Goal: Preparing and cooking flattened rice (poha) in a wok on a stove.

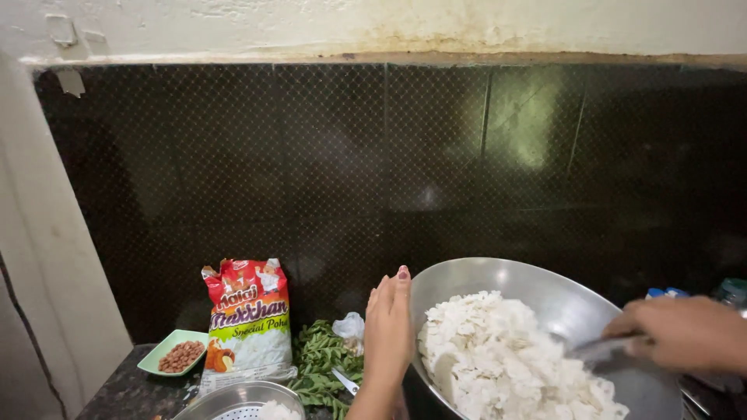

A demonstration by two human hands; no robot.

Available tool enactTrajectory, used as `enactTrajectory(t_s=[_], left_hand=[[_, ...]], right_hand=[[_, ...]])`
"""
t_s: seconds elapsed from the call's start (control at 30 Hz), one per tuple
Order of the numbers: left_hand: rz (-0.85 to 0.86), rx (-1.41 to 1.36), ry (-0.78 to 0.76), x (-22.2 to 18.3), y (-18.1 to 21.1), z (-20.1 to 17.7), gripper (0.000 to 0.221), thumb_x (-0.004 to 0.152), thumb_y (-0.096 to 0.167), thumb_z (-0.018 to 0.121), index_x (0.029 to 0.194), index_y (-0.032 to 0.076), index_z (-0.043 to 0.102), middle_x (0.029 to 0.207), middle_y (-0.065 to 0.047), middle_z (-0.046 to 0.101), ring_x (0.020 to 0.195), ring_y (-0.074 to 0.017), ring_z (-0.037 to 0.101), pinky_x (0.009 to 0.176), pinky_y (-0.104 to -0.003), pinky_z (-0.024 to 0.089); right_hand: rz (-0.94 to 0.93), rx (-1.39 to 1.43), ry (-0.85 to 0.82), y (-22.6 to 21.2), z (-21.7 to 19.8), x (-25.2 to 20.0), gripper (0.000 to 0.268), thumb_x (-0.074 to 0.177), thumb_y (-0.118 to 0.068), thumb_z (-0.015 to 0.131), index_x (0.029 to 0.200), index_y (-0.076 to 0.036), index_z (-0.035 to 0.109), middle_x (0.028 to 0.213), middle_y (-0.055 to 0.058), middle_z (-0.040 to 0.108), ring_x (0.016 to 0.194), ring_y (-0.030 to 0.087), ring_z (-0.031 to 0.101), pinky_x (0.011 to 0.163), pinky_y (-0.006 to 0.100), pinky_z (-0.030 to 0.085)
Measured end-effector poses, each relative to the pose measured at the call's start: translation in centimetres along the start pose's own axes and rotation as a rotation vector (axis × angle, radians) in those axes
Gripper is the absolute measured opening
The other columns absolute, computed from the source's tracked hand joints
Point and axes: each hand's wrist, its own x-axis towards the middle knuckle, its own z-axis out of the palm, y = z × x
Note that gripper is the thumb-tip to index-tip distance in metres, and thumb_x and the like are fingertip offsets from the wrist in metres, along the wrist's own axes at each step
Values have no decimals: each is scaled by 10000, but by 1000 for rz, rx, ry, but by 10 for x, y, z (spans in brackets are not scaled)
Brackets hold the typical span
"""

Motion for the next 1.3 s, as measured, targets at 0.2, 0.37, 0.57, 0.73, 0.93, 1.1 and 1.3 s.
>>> enactTrajectory(t_s=[0.2, 0.37, 0.57, 0.73, 0.93, 1.1, 1.3], left_hand=[[-104, 80, -68, -5, 11, -1, 833, 937, 692, 318, 1478, 88, 510, 1608, -123, 390, 1555, -291, 222, 1224, -443, 207], [-112, 82, -52, -5, 9, 0, 849, 929, 702, 316, 1490, 88, 483, 1622, -107, 374, 1560, -271, 211, 1226, -447, 203], [-47, 61, -21, -2, 1, -2, 818, 942, 678, 355, 1466, 71, 516, 1596, -126, 417, 1539, -300, 260, 1223, -416, 231], [-27, 62, -10, 0, 0, -3, 791, 949, 660, 357, 1453, 78, 539, 1580, -126, 440, 1531, -308, 272, 1222, -415, 232], [-32, 52, -25, -4, 6, -1, 796, 961, 657, 340, 1457, 62, 521, 1577, -127, 444, 1527, -300, 297, 1221, -413, 226], [-32, 43, -9, -5, 7, -2, 812, 947, 667, 357, 1464, 60, 509, 1589, -117, 427, 1535, -298, 271, 1218, -413, 231], [-75, 65, -37, -13, 23, -3, 771, 947, 667, 363, 1456, 115, 534, 1603, -105, 397, 1547, -291, 238, 1217, -439, 214]], right_hand=[[-170, 298, -85, -47, -8, -23, 343, 987, -494, 587, 1260, -324, 706, 1118, -71, 749, 1088, 112, 655, 902, 363, 500], [-91, 436, -93, -84, -35, -39, 357, 1017, -490, 471, 1107, -246, 716, 875, 33, 697, 839, 143, 674, 808, 342, 541], [-49, 723, -15, -12, 28, 37, 262, 986, -412, 598, 1092, -199, 705, 789, 35, 679, 737, 168, 615, 705, 347, 552], [181, 465, 54, -13, -14, 8, 332, 998, -453, 539, 1083, -240, 779, 907, -14, 751, 859, 170, 722, 798, 361, 581], [212, 269, -13, -53, -51, -37, 382, 994, -488, 508, 1291, -353, 706, 1205, -57, 791, 1128, 167, 766, 1023, 350, 584], [78, 312, -121, -48, -67, -45, 399, 954, -472, 586, 1307, -342, 718, 1230, -29, 800, 1158, 132, 747, 1043, 371, 548], [-81, 513, 53, -48, 8, 19, 436, 904, -291, 680, 1340, -299, 659, 1294, -56, 739, 1198, 130, 657, 1061, 343, 555]])
